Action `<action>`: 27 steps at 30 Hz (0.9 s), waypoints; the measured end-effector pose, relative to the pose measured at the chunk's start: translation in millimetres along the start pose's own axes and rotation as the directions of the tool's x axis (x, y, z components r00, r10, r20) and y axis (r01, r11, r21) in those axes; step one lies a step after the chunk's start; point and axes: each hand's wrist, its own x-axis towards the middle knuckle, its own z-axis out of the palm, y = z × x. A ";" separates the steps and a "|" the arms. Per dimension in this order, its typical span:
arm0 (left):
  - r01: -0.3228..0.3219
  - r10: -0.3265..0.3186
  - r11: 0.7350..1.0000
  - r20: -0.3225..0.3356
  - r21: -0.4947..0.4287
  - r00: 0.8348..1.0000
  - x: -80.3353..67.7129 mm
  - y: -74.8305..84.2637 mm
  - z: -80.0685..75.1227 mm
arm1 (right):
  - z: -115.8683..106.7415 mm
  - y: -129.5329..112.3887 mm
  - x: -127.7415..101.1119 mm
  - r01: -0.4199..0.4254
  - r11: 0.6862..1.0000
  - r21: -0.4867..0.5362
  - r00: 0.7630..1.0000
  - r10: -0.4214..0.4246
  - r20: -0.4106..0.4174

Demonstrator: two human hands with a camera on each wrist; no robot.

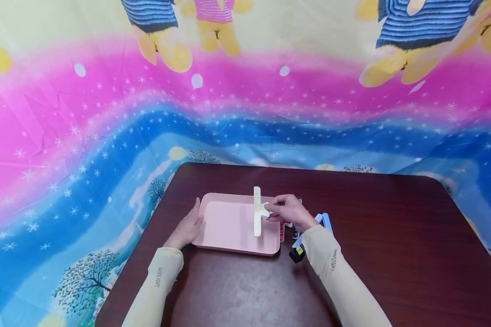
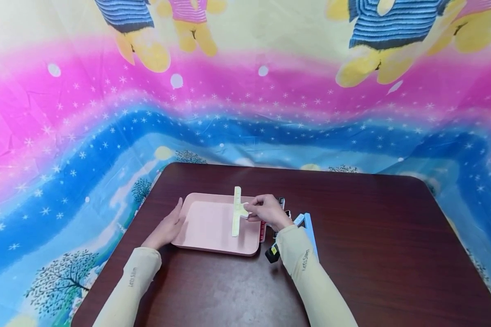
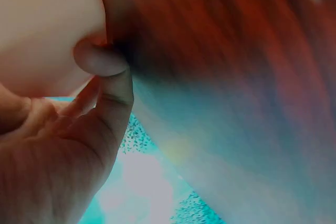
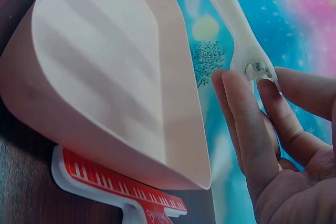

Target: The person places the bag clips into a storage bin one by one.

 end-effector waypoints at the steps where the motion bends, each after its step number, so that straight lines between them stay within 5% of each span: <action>1: 0.009 -0.009 1.000 -0.001 -0.027 1.000 0.3 -1.5 -1.4 | 1.2 -0.4 0.5 -0.003 1.000 -0.002 1.000 0.003 -0.004; 13: 0.086 -0.082 0.978 0.031 -0.190 0.996 1.1 -12.7 -11.2 | 19.7 -7.6 7.7 0.004 1.000 0.022 1.000 -0.004 -0.003; 27: 0.102 -0.090 0.967 0.062 -0.233 0.994 2.0 -14.1 -12.2 | 50.0 -14.5 19.8 0.005 0.997 0.073 1.000 -0.005 0.010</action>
